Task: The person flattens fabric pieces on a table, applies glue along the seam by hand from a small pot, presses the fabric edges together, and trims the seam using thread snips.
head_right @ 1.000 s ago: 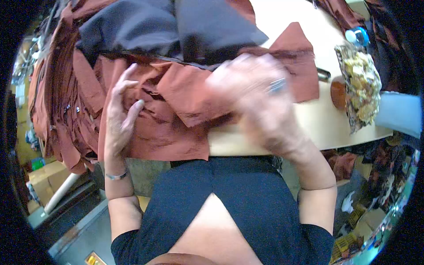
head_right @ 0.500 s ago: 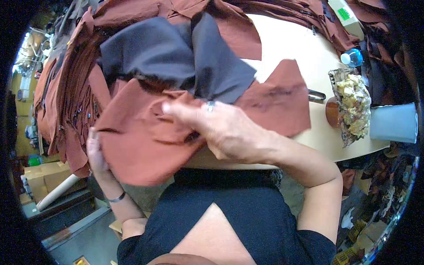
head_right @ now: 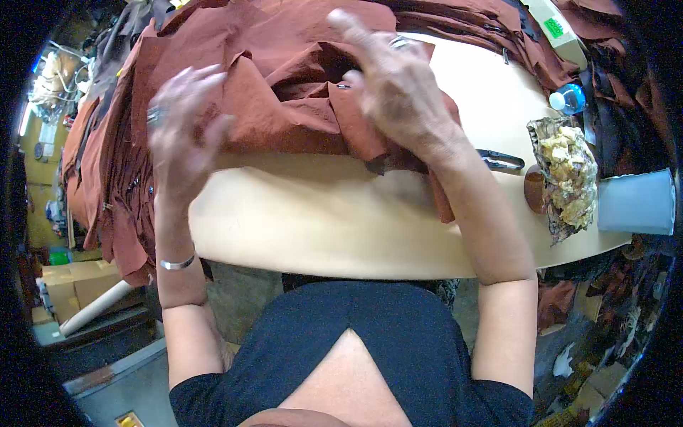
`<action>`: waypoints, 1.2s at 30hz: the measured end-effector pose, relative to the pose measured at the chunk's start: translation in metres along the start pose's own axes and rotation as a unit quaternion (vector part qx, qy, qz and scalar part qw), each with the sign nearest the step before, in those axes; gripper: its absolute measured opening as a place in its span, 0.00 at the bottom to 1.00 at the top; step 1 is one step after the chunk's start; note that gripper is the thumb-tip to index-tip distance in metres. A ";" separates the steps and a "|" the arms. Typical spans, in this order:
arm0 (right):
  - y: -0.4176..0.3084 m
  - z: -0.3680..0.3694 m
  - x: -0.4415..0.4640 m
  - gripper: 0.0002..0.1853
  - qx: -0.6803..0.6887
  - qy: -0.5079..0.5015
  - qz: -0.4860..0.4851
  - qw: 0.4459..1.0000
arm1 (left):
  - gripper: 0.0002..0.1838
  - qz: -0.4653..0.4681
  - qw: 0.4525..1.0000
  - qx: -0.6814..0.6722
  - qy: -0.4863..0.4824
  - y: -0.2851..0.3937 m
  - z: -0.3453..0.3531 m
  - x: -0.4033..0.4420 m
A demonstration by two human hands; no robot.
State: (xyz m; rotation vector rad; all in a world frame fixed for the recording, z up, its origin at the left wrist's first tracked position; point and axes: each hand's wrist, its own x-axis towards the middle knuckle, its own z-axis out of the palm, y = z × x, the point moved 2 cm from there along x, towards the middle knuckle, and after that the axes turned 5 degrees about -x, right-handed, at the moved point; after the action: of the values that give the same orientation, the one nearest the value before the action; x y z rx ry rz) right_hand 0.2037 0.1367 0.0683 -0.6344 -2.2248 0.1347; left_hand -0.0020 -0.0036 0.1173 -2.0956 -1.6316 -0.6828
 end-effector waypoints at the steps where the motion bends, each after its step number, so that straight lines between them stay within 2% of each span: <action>1: -0.007 0.007 -0.002 0.33 0.003 -0.024 -0.031 0.999 | 0.22 -0.027 0.998 0.022 -0.049 0.000 0.019 -0.002; 4: -0.002 0.039 -0.010 0.33 -0.006 -0.196 0.026 0.980 | 0.19 0.026 0.993 0.032 -0.109 -0.033 0.071 0.000; 5: -0.002 0.048 -0.015 0.35 -0.020 -0.214 0.032 0.976 | 0.21 0.047 0.991 0.041 -0.121 -0.040 0.079 0.003; 8: 0.007 0.064 -0.029 0.37 -0.015 -0.199 0.043 0.979 | 0.18 0.073 0.980 0.067 -0.171 -0.048 0.087 0.016; 11: 0.012 0.060 -0.032 0.38 -0.018 -0.190 0.068 0.979 | 0.22 0.073 0.958 0.134 -0.242 -0.048 0.062 0.007; 12: 0.016 0.061 -0.033 0.39 -0.008 -0.186 0.067 0.980 | 0.21 0.069 0.975 0.127 -0.170 -0.044 0.046 -0.004; 13: 0.018 0.060 -0.033 0.38 -0.001 -0.189 0.075 0.979 | 0.21 -0.005 0.964 0.165 -0.207 -0.033 0.024 -0.013; 14: 0.018 0.059 -0.030 0.38 0.009 -0.191 0.079 0.978 | 0.21 -0.055 0.957 0.204 -0.199 -0.027 0.008 -0.028; 15: 0.019 0.060 -0.029 0.38 0.021 -0.196 0.082 0.977 | 0.20 -0.126 0.936 0.201 -0.259 -0.019 -0.010 -0.041; 16: 0.023 0.063 -0.029 0.34 0.066 -0.145 0.066 0.985 | 0.18 -0.250 0.895 0.124 -0.349 -0.019 -0.021 -0.063; 17: 0.025 0.059 -0.025 0.29 0.102 -0.176 0.125 0.971 | 0.15 -0.276 0.866 -0.001 -0.416 -0.022 -0.029 -0.084; 19: 0.033 0.057 -0.023 0.26 0.229 -0.161 0.184 0.942 | 0.12 -0.332 0.816 -0.206 -0.425 -0.016 -0.029 -0.100; 20: 0.032 0.052 -0.022 0.24 0.213 -0.191 0.202 0.937 | 0.11 -0.302 0.856 -0.199 -0.370 -0.016 -0.026 -0.100; 22: 0.032 0.052 -0.025 0.28 0.109 -0.212 0.126 0.963 | 0.11 -0.243 0.921 -0.171 -0.252 -0.017 -0.013 -0.094; 24: 0.020 0.046 -0.025 0.34 0.045 -0.238 0.074 0.968 | 0.15 -0.198 0.952 -0.160 -0.168 -0.028 0.015 -0.083; 25: 0.015 0.044 -0.024 0.34 0.041 -0.247 0.067 0.966 | 0.18 -0.156 0.972 -0.094 -0.148 -0.041 0.032 -0.080; 27: 0.010 0.040 -0.025 0.36 0.027 -0.268 0.063 0.961 | 0.19 -0.160 0.977 -0.062 -0.125 -0.072 0.062 -0.079; 31: 0.004 0.043 -0.029 0.38 0.031 -0.243 0.040 0.969 | 0.16 -0.180 0.976 0.008 -0.122 -0.119 0.092 -0.076; 32: 0.001 0.037 -0.027 0.38 0.032 -0.209 0.022 0.977 | 0.13 -0.163 0.977 0.059 -0.123 -0.122 0.094 -0.074; 33: -0.006 0.024 -0.019 0.37 0.060 -0.206 0.056 0.975 | 0.10 -0.146 0.976 0.108 -0.121 -0.124 0.095 -0.072; 34: -0.016 0.005 -0.009 0.37 0.075 -0.157 0.055 0.983 | 0.11 -0.118 0.975 0.148 -0.118 -0.119 0.087 -0.066; 35: -0.023 -0.011 -0.001 0.36 0.090 -0.105 0.050 0.989 | 0.12 -0.083 0.988 0.116 -0.057 -0.112 0.069 -0.056; 36: -0.023 -0.024 0.002 0.36 0.076 -0.035 0.054 0.995 | 0.13 -0.087 0.991 0.102 0.002 -0.108 0.050 -0.047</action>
State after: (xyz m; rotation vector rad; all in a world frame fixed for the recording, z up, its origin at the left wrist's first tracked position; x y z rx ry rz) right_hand 0.2104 0.1156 0.0926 -0.6745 -2.2210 0.3839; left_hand -0.1090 0.0151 0.0506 -1.8236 -1.8135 -0.5463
